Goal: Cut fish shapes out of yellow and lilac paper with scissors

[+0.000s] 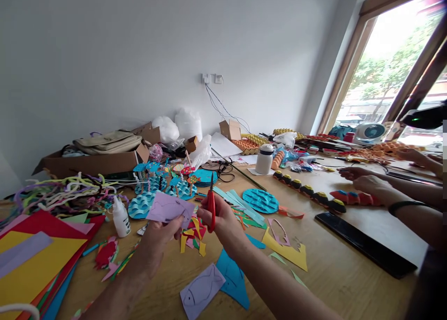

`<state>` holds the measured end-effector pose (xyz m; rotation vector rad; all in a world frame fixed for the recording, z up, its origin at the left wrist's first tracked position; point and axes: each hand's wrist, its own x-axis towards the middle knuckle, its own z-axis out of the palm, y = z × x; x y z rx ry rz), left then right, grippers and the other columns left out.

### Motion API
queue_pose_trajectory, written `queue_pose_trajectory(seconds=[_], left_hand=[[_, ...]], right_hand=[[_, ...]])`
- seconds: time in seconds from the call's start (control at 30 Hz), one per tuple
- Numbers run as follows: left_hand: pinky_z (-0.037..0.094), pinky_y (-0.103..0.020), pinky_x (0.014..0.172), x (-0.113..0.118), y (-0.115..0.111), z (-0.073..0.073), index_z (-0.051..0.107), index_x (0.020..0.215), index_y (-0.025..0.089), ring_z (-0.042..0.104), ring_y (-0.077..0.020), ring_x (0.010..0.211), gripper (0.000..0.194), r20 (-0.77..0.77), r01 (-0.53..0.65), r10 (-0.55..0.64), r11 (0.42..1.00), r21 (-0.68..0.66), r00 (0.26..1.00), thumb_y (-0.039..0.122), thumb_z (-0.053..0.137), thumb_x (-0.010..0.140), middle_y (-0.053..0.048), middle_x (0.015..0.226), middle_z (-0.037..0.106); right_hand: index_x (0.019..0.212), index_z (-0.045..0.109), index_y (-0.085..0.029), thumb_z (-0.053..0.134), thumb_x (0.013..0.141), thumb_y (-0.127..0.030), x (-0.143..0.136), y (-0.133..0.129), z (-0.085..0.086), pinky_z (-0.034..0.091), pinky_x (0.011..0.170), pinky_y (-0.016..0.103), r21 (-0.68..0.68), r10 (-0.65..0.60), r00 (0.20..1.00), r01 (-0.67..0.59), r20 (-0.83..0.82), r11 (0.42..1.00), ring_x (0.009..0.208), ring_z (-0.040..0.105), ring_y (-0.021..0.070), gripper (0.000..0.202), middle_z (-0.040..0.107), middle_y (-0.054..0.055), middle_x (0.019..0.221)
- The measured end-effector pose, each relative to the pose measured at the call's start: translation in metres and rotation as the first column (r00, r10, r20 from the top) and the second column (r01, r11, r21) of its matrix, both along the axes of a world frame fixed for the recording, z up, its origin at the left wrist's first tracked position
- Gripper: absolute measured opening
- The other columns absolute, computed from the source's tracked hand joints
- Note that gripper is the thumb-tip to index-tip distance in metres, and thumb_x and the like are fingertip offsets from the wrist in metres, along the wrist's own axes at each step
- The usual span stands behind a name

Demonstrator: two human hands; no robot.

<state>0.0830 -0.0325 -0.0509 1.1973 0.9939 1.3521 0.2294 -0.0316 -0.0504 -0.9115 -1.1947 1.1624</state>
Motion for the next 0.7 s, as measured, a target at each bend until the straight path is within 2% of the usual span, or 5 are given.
queue_pose_trajectory(seconds=[0.17,0.3,0.37,0.5,0.7], left_hand=[[0.039,-0.022,0.052,0.006,-0.002,0.003,0.044,0.045,0.02,0.041,-0.0097,0.05,0.029,0.063,-0.062,0.06,0.998,0.026,0.996,0.029,0.062,0.066,0.006,0.05,0.046],[0.041,-0.023,0.051,0.013,-0.006,0.002,0.056,0.06,0.021,0.045,-0.0107,0.051,0.011,0.095,-0.081,0.082,0.997,-0.007,0.992,0.027,0.063,0.064,0.007,0.056,0.053],[0.041,-0.023,0.05,0.015,-0.007,0.0,0.06,0.067,0.021,0.047,-0.0115,0.052,0.009,0.099,-0.082,0.084,0.996,-0.021,0.992,0.027,0.065,0.063,0.006,0.058,0.056],[0.042,-0.025,0.05,0.015,-0.007,-0.003,0.06,0.061,0.02,0.05,-0.0131,0.051,0.011,0.051,-0.054,0.054,0.999,0.002,0.997,0.029,0.066,0.064,0.005,0.055,0.057],[0.043,-0.026,0.051,0.01,-0.011,0.001,0.058,0.056,0.022,0.05,-0.014,0.051,0.012,0.079,-0.13,0.128,0.991,0.034,0.989,0.026,0.068,0.06,0.006,0.052,0.055]], right_hand=[[0.076,0.048,-0.018,0.068,0.065,-0.033,-0.008,-0.017,-0.007,0.036,0.049,0.021,-0.04,0.046,0.997,-0.049,-0.067,0.998,0.053,0.045,0.0086,0.028,0.052,-0.004,0.065],[0.077,0.048,-0.019,0.072,0.056,-0.031,-0.016,-0.013,-0.01,0.036,0.045,0.02,-0.009,0.064,0.985,-0.066,-0.162,0.998,0.051,0.046,0.0091,0.034,0.054,-0.004,0.065],[0.075,0.048,-0.019,0.072,0.052,-0.028,-0.019,-0.007,-0.011,0.036,0.045,0.02,-0.004,0.052,0.979,-0.053,-0.196,0.999,0.051,0.047,0.0093,0.034,0.053,-0.005,0.062],[0.071,0.047,-0.019,0.071,0.05,-0.026,-0.02,-0.004,-0.009,0.035,0.044,0.02,-0.026,0.048,0.979,-0.054,-0.2,0.998,0.049,0.044,0.0084,0.033,0.049,-0.006,0.058],[0.075,0.047,-0.018,0.065,0.064,-0.03,-0.016,-0.025,0.002,0.036,0.05,0.021,-0.01,0.057,0.996,-0.058,-0.068,0.998,0.054,0.045,0.0097,0.024,0.048,-0.004,0.063]])
